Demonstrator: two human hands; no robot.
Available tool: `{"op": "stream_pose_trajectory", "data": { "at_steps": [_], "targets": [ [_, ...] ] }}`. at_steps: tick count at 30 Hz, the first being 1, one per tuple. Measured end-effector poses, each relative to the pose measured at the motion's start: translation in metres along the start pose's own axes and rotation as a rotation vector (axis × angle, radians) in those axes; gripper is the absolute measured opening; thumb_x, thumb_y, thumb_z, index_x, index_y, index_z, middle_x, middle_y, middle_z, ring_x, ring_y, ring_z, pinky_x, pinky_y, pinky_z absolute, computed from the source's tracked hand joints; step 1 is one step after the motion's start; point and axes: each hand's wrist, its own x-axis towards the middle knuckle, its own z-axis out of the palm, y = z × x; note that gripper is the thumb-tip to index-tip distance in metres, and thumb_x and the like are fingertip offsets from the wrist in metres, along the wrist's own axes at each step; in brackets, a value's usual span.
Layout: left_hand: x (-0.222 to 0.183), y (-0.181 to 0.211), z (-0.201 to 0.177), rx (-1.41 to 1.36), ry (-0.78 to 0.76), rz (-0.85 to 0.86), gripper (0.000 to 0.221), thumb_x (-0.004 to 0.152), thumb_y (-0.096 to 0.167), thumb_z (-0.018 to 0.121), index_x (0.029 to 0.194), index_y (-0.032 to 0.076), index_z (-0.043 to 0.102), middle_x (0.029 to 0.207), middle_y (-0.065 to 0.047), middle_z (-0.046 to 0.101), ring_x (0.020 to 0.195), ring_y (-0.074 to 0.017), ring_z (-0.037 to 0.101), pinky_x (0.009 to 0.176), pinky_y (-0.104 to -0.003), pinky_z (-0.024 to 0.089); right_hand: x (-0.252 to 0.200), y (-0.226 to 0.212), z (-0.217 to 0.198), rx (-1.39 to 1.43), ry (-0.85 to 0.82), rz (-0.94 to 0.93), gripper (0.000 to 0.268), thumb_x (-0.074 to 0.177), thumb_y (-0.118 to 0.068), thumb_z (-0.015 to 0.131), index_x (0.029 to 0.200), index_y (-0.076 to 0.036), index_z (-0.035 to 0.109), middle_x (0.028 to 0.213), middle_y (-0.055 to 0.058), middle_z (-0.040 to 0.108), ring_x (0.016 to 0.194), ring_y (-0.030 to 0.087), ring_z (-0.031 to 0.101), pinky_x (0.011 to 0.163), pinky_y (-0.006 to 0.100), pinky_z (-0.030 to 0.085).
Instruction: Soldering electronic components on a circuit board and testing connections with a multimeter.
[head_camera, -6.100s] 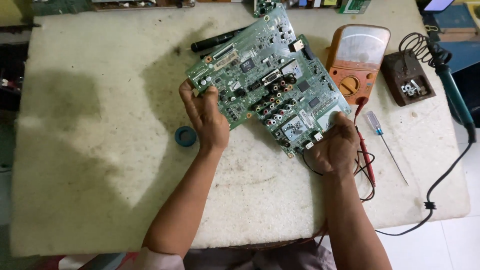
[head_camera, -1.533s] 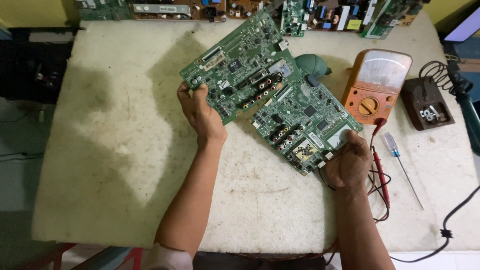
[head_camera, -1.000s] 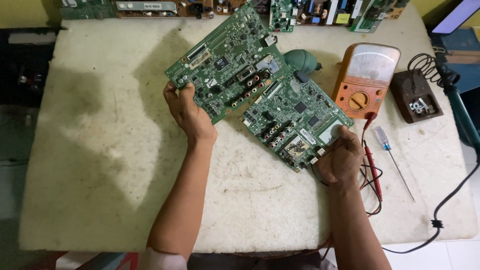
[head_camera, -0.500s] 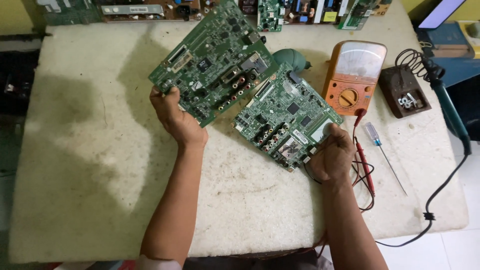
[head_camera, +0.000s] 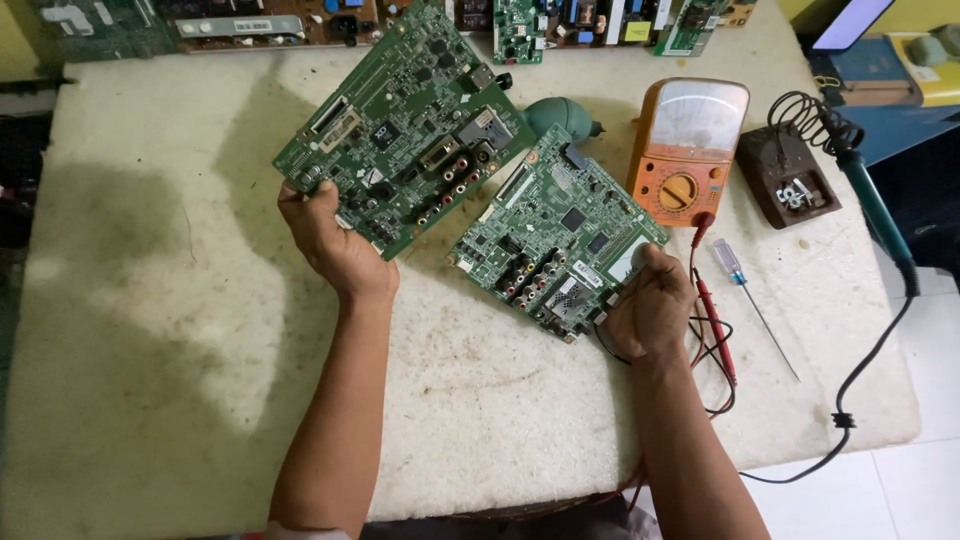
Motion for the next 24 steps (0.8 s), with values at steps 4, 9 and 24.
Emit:
{"op": "stream_pose_trajectory", "data": {
  "at_steps": [4,9,24],
  "targets": [
    [0.006,-0.019,-0.011,-0.024,-0.009,0.008,0.044,0.101,0.009,0.066,0.143,0.007,0.052,0.141,-0.014,0.044,0.138,-0.025,0.04,0.124,-0.046,0.024,-0.004,0.006,0.002,-0.159,-0.004,-0.136,0.023,0.106,-0.013,0.05,0.092,-0.012,0.068,0.076,0.004,0.071,0.061,0.012,0.068,0.061,0.021,0.06],
    [0.005,-0.016,-0.009,-0.002,-0.009,0.016,0.047,0.102,0.008,0.066,0.147,0.007,0.051,0.147,-0.015,0.042,0.144,-0.0266,0.037,0.126,-0.048,0.02,0.004,0.004,-0.007,-0.048,0.008,-0.057,0.021,0.101,-0.014,0.057,0.083,-0.006,0.066,0.074,0.007,0.073,0.062,0.018,0.072,0.063,0.026,0.062],
    [-0.008,0.021,0.014,0.107,-0.069,0.001,0.028,0.1,0.016,0.064,0.123,0.01,0.049,0.121,-0.012,0.039,0.124,-0.0249,0.036,0.117,-0.048,0.023,0.005,0.013,-0.005,-0.122,0.021,-0.155,0.018,0.106,-0.01,0.056,0.09,-0.007,0.064,0.083,0.008,0.074,0.07,0.019,0.074,0.067,0.029,0.064]
  ]
}}
